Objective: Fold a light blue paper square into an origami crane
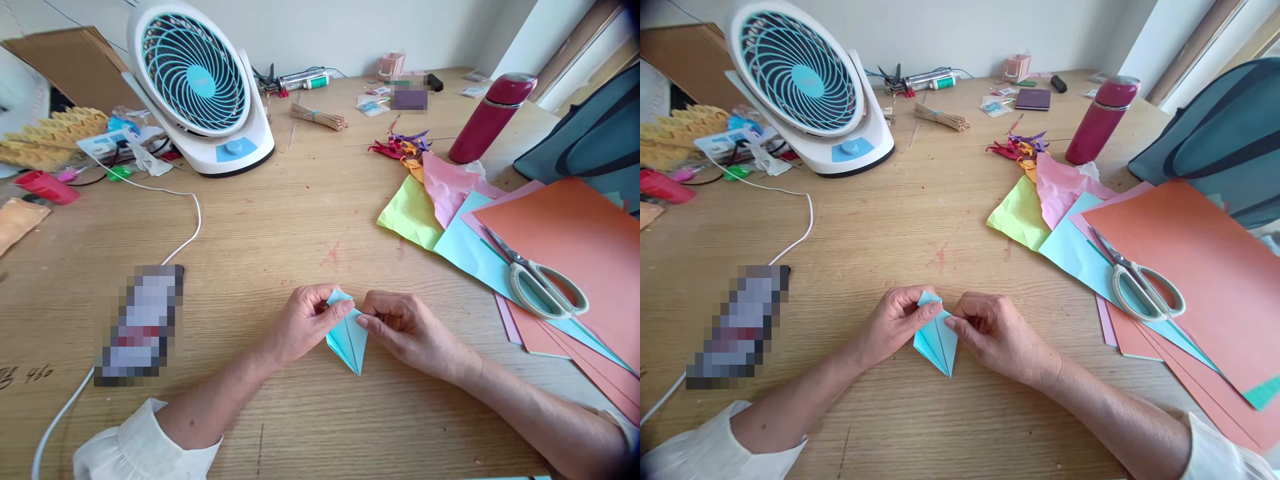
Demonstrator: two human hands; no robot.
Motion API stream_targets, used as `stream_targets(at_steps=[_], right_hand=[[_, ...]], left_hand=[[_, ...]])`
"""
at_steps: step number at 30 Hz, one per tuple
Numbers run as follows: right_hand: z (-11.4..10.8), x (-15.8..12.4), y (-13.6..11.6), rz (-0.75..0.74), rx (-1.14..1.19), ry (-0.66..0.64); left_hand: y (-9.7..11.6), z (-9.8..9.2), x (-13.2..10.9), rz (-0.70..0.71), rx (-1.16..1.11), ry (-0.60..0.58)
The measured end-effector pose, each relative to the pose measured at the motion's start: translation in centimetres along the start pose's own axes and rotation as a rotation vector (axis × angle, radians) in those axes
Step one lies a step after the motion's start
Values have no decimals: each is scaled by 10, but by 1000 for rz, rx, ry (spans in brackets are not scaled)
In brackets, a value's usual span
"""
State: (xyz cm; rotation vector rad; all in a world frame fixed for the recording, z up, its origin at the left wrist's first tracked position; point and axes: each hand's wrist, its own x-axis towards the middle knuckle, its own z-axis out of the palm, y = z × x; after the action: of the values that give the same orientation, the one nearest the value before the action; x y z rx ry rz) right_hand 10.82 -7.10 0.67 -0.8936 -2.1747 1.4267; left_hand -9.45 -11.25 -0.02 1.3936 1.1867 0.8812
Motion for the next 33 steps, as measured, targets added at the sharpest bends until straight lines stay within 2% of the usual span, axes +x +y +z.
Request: stream_targets(at_steps=[7, 12, 17, 20, 25, 29, 33], right_hand=[[1, 2, 0, 11, 17, -18], [3, 3, 3, 42, 41, 14], [5, 1, 4, 116, 18, -60], [4, 1, 7, 126, 51, -28], [-3, 6, 14, 170, 298, 74], [-6, 7, 13, 208, 449, 36], [-4, 7, 15, 195, 483, 48]], left_hand=[[1, 1, 1, 25, 70, 17], [2, 3, 2, 19, 23, 93], [3, 2, 4, 12, -55, 173], [1, 0, 3, 10, -141, 143], [-2, -1, 1, 19, -340, 78], [-1, 2, 0, 113, -243, 86], [-4, 5, -1, 134, -166, 82]])
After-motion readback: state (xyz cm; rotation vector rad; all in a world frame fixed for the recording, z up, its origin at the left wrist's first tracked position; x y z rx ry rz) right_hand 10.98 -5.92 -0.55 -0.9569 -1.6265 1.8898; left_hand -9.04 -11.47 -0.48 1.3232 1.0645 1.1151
